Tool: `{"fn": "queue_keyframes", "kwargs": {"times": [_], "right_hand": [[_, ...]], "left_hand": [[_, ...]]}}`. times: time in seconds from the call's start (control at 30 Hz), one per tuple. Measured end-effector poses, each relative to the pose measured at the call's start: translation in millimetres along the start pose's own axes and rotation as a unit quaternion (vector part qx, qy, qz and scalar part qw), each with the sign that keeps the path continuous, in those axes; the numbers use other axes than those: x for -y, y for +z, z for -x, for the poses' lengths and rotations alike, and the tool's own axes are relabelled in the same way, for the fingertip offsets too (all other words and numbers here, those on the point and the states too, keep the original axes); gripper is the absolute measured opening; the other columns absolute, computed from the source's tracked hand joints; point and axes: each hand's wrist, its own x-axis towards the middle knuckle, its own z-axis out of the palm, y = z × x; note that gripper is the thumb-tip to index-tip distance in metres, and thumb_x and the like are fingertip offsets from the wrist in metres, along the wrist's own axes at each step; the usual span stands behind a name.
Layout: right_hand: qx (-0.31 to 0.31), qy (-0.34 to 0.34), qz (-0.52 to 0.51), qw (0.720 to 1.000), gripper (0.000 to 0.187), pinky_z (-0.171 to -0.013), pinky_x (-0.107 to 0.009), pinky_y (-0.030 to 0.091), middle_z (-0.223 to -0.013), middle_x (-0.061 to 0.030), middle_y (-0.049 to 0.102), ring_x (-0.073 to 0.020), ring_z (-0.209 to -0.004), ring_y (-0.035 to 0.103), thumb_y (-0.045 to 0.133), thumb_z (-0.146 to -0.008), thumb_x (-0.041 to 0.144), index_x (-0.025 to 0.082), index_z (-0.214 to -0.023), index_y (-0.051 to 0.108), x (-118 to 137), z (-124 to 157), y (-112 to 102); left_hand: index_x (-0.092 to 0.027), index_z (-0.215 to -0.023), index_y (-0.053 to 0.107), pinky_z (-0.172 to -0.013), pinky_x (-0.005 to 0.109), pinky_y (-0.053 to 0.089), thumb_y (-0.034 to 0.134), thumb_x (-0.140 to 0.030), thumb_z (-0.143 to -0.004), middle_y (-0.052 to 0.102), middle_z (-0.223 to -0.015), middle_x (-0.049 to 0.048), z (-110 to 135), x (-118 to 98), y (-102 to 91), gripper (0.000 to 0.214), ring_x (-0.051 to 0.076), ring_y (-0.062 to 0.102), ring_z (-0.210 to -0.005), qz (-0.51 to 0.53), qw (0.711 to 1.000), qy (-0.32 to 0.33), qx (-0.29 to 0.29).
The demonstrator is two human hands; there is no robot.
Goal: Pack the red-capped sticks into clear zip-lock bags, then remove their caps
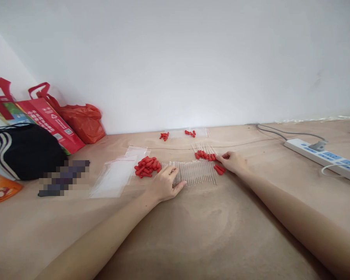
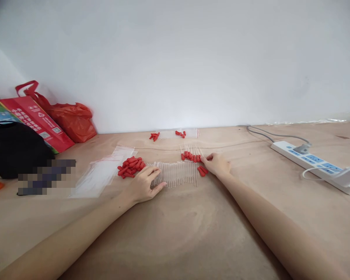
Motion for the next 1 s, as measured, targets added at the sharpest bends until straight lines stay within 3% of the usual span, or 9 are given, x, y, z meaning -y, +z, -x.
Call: {"fn": "queue_keyframes", "kwargs": {"times": [0.23, 0.43, 0.7, 0.87, 1.0], "right_hand": [[0.029, 0.025, -0.001, 0.999, 0.038, -0.075, -0.041, 0.038, -0.072, -0.0048, 0.066, -0.0251, -0.078, 0.059, 0.048, -0.070, 0.057, 0.024, -0.070, 0.066, 2.6, -3.5, 0.8], [0.049, 0.045, -0.009, 0.998, 0.037, -0.060, -0.031, 0.039, -0.065, -0.0037, 0.065, -0.0205, -0.066, 0.059, 0.047, -0.070, 0.055, 0.023, -0.072, 0.067, -3.3, -9.7, 0.8], [0.038, 0.037, 0.034, 0.998, 0.042, -0.070, -0.035, 0.039, -0.070, -0.0057, 0.065, -0.0240, -0.075, 0.060, 0.046, -0.069, 0.059, 0.022, -0.068, 0.066, -1.0, -5.1, -6.6], [0.036, 0.020, 0.040, 0.998, 0.035, -0.069, -0.037, 0.038, -0.072, -0.0055, 0.065, -0.0246, -0.074, 0.059, 0.046, -0.072, 0.052, 0.022, -0.065, 0.064, -2.9, -4.0, -5.3], [0.006, 0.024, 0.036, 0.999, 0.038, -0.072, -0.037, 0.036, -0.078, -0.0079, 0.065, -0.0252, -0.078, 0.058, 0.037, -0.079, 0.048, 0.020, -0.074, 0.062, -4.6, -1.4, -5.7]], "left_hand": [[-0.011, -0.089, 0.060, -0.075, 0.038, 0.046, 0.055, -0.037, -0.075, 0.060, -0.088, 0.0112, 2.5, -0.5, -5.1, 0.030, 0.023, 0.052, -0.082, 0.007, 0.998, 0.019, -0.058], [-0.013, -0.085, 0.062, -0.072, 0.038, 0.045, 0.054, -0.034, -0.076, 0.061, -0.087, 0.0099, 6.9, -0.8, -6.2, 0.024, 0.022, 0.052, -0.081, 0.007, 0.998, 0.006, -0.057], [-0.013, -0.081, 0.063, -0.074, 0.038, 0.044, 0.055, -0.033, -0.075, 0.061, -0.086, 0.0102, 6.8, -0.5, -5.9, 0.023, 0.022, 0.053, -0.081, 0.007, 0.998, 0.009, -0.062], [-0.015, -0.080, 0.063, -0.073, 0.037, 0.044, 0.054, -0.034, -0.076, 0.062, -0.086, 0.0093, 6.5, -0.6, -6.0, 0.021, 0.022, 0.053, -0.081, 0.003, 0.998, 0.008, -0.062], [-0.015, -0.087, 0.063, -0.073, 0.038, 0.043, 0.054, -0.034, -0.076, 0.063, -0.089, 0.0091, 6.4, -0.4, -7.0, 0.023, 0.022, 0.053, -0.083, -0.018, 0.997, 0.015, -0.067]]}}
